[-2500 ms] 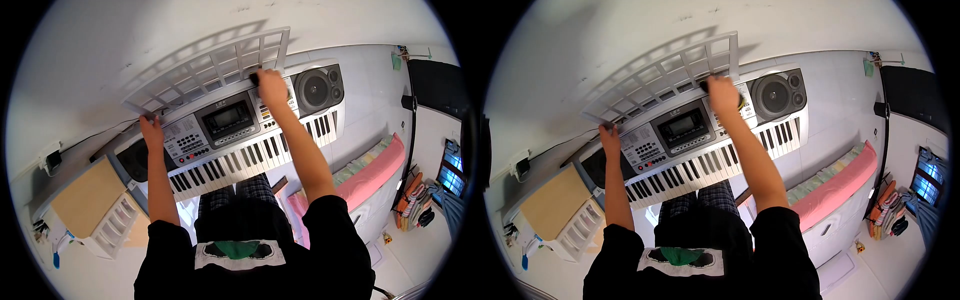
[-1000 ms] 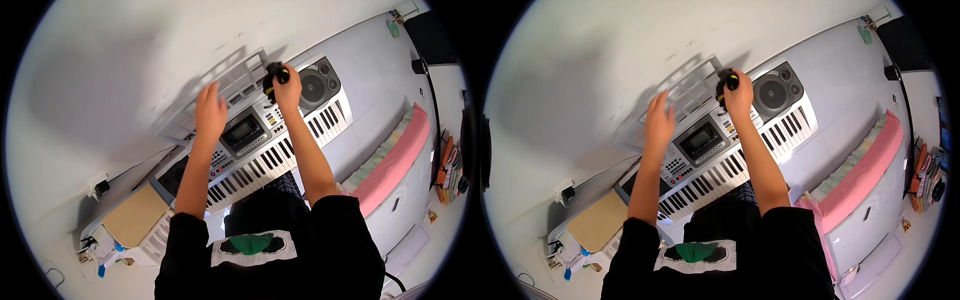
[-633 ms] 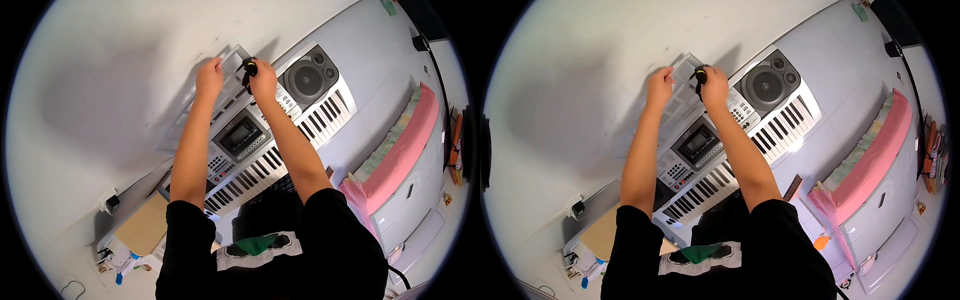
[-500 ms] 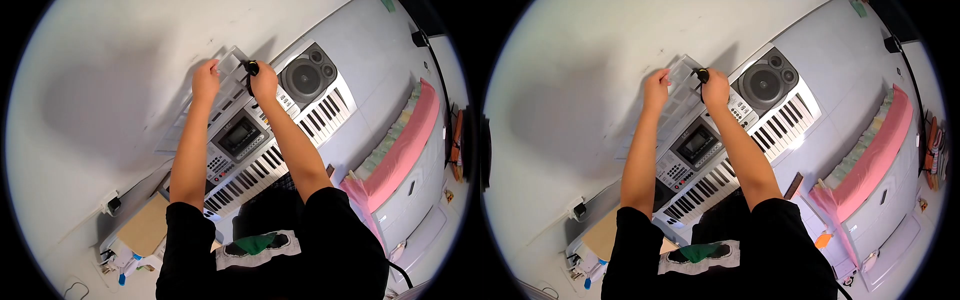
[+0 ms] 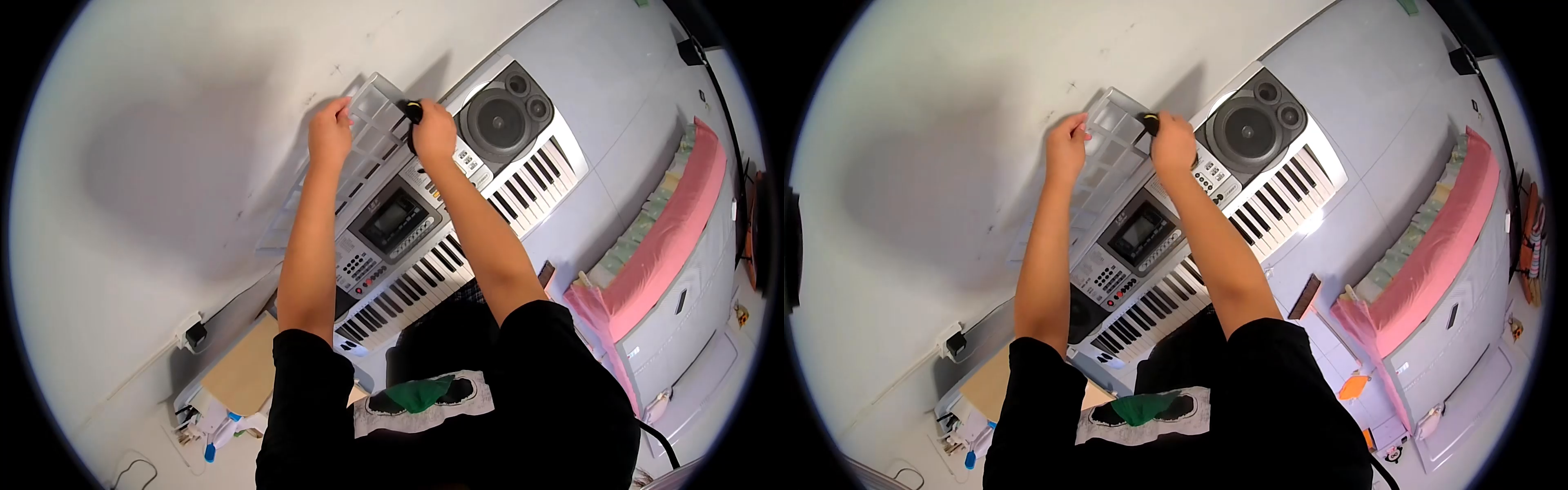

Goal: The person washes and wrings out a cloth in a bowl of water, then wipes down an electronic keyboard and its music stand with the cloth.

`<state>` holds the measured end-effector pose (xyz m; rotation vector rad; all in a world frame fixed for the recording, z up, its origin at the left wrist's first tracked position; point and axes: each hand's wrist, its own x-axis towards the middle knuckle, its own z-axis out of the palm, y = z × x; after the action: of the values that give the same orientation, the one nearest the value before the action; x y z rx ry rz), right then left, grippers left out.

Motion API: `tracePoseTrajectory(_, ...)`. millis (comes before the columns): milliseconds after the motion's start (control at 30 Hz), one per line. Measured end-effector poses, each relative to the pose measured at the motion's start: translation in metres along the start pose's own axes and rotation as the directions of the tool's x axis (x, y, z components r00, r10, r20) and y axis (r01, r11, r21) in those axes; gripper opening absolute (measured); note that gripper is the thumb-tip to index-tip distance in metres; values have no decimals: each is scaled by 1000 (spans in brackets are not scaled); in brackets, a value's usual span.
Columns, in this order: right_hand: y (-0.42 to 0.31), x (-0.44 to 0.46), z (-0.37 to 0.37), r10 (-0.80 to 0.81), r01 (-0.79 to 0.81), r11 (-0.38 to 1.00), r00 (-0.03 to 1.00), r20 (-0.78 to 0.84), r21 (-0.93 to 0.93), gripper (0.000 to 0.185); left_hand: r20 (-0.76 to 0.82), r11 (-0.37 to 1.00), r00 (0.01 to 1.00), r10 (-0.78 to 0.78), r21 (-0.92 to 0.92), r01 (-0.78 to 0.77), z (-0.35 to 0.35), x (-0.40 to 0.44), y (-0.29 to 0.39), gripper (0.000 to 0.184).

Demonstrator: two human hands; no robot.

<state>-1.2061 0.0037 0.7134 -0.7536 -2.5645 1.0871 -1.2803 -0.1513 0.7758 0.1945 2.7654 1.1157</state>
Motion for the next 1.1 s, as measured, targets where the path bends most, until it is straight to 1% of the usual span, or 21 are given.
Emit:
tracePoseTrajectory(33,7,-1,0,53,-48,995,997,64,-87,21,6,1000,1000,10,-1,-10,-1,0,1,22)
tracePoseTrajectory(167,16,-1,4,178,-166,980,977,116,-106,20,20,1000,1000,17,-11,-17,-2,-1,4,22)
tracePoseTrajectory(233,-2,-1,-3,135,-135,990,991,17,37,21,27,1000,1000,10,-15,-10,-3,-3,6,22)
tracePoseTrajectory(267,-12,1,-5,135,-135,990,991,20,40,21,31,1000,1000,4,-20,-3,-4,-3,7,22)
tracePoseTrajectory(333,-35,5,-10,-55,99,951,986,-155,295,27,20,999,1000,18,-34,-17,-3,-3,4,22)
tracePoseTrajectory(400,-60,12,-14,-298,405,861,891,-341,306,34,9,998,999,34,-48,-34,-5,-3,6,21)
tracePoseTrajectory(433,-68,13,-14,-386,457,857,875,-292,237,37,43,999,998,39,9,-39,-8,-3,8,24)
tracePoseTrajectory(467,-73,9,-13,-385,457,856,876,-291,241,37,79,997,996,42,67,-47,-12,-4,11,27)
tracePoseTrajectory(533,-80,7,-13,-539,553,824,832,-129,122,32,41,994,997,61,91,-64,-11,-3,6,31)
tracePoseTrajectory(567,-78,10,-12,-556,568,818,821,-129,92,25,5,990,997,78,113,-78,-12,-2,2,36)
tracePoseTrajectory(600,-79,16,-16,-563,575,812,816,-127,96,25,-5,991,997,74,114,-73,-15,-2,3,36)
tracePoseTrajectory(667,-81,27,-24,-462,462,887,886,-43,-9,21,44,994,997,63,-97,-59,-23,-5,3,42)
tracePoseTrajectory(733,-79,41,-21,-453,452,891,889,-70,-39,20,-9,993,993,114,-35,-114,-30,-5,-15,34)
tracePoseTrajectory(800,-82,44,-18,-446,442,895,889,-97,-68,19,34,930,990,137,339,-140,-49,-14,-22,22)
tracePoseTrajectory(833,-84,45,-17,-452,444,890,890,-65,-100,17,25,931,991,133,339,-134,-58,-19,-23,22)
tracePoseTrajectory(867,-86,45,-15,-456,448,884,890,-34,-135,16,81,912,996,22,408,-54,-66,-25,-23,18)
tracePoseTrajectory(900,-92,40,-16,-444,440,888,896,-4,-138,13,130,879,987,-93,477,20,-73,-29,-23,17)
tracePoseTrajectory(933,-98,31,-13,-451,446,884,893,-2,-138,13,124,880,988,-95,474,25,-72,-32,-32,17)
tracePoseTrajectory(1000,-112,7,-1,-542,549,832,835,99,-74,10,27,976,1000,9,218,-14,-65,-39,-54,16)
tracePoseTrajectory(1033,-118,-7,4,-544,552,831,833,101,-73,10,24,976,1000,6,217,-12,-68,-41,-48,16)
tracePoseTrajectory(1100,-126,-28,10,-631,636,771,753,185,40,9,27,896,997,-66,442,47,-69,-43,-37,16)
